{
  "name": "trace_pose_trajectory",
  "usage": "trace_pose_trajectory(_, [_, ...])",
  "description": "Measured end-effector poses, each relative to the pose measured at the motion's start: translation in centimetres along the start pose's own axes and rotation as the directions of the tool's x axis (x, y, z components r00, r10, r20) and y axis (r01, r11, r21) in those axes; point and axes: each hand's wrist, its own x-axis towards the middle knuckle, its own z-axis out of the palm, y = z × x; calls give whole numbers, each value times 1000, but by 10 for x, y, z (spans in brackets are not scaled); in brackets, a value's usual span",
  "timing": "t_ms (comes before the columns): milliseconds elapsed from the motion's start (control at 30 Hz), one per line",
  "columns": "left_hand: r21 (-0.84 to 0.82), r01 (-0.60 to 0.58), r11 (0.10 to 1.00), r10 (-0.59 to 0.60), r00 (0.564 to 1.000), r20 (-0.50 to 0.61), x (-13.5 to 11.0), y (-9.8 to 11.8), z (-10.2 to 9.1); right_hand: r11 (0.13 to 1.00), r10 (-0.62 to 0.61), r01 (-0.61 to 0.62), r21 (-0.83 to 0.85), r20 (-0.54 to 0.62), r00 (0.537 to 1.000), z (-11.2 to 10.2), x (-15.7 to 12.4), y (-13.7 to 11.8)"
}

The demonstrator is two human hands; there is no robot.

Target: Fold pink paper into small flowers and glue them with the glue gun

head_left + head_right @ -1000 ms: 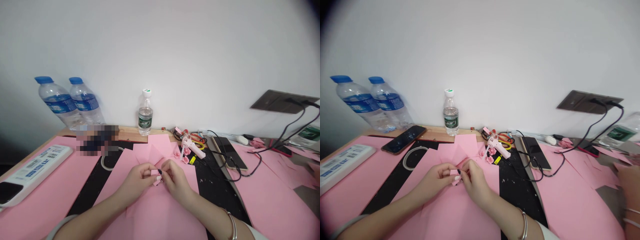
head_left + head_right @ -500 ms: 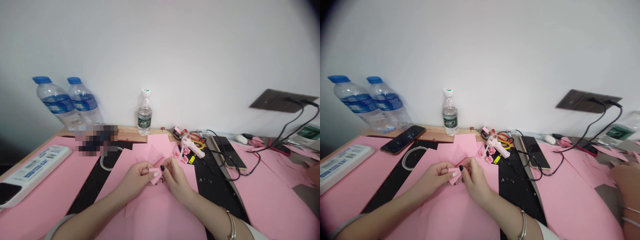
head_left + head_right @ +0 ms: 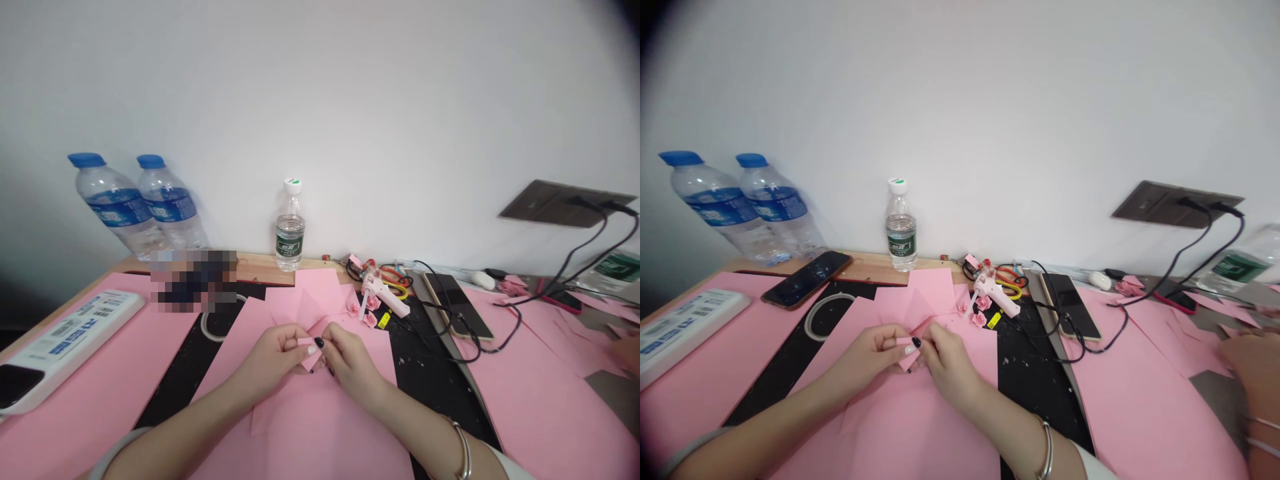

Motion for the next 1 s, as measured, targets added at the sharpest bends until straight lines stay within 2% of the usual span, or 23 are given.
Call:
trace_pose_trajectory(467, [-6,18,1000,-18,999,32,0,-1,-1,995,-21,20,-94,-13,1000,-1,1,-2])
trace_pose_trajectory(733, [0,73,997,-73,997,23,0,-3,-2,999,27,-27,-32,-22,999,-1,0,3])
trace_pose_trajectory(867, [1,76,997,-76,997,26,0,-5,-3,999,48,-48,-9,7,999,-3,0,5])
trace_pose_trajectory(1000, [23,84,996,-84,996,23,-1,-4,-1,997,41,-38,-65,49,998,-3,1,2])
